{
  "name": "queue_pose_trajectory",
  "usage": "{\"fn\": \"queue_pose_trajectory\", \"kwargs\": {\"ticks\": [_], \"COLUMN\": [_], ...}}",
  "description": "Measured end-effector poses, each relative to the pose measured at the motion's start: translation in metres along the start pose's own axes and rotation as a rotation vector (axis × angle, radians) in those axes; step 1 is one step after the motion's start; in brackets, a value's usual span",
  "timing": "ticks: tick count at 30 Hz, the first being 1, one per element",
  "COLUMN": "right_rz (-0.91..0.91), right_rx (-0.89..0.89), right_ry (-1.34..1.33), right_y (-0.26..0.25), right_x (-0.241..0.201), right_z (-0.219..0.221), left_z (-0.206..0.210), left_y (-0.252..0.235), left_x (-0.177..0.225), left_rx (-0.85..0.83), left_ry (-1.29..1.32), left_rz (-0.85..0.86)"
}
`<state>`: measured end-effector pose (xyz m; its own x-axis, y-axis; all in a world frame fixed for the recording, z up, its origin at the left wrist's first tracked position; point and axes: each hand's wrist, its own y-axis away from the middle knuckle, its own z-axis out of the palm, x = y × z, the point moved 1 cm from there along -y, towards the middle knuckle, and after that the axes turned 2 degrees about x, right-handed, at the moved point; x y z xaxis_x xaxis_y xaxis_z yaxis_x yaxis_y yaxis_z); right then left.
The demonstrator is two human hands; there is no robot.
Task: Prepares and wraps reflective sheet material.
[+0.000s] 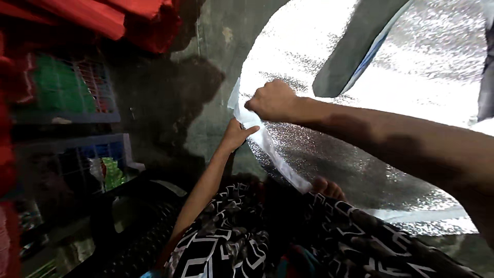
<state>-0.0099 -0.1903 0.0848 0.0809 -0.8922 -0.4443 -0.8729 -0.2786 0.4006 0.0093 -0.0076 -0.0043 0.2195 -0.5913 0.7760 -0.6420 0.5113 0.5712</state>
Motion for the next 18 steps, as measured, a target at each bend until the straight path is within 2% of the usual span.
{"fn": "queue_pose_trajectory", "kwargs": {"ticks": [5, 9, 14, 18], "right_rz": [-0.065, -0.084, -0.036, -0.139], "right_rx": [0.074, 0.133, 0.070, 0.052], "right_ry": [0.112, 0.100, 0.153, 0.203], "right_y": [-0.017, -0.019, -0.022, -0.016], "right_x": [0.015, 0.022, 0.030, 0.037], "right_z": [-0.013, -0.015, -0.034, -0.037], "left_z": [0.000, 0.009, 0.010, 0.009], "left_y": [0.003, 0.006, 0.007, 0.005], "left_x": [0.005, 0.001, -0.005, -0.004], "left_rx": [-0.009, -0.003, -0.030, -0.050], "left_ry": [0.018, 0.081, 0.069, 0.107], "left_rz": [-0.034, -0.109, -0.156, -0.225]}}
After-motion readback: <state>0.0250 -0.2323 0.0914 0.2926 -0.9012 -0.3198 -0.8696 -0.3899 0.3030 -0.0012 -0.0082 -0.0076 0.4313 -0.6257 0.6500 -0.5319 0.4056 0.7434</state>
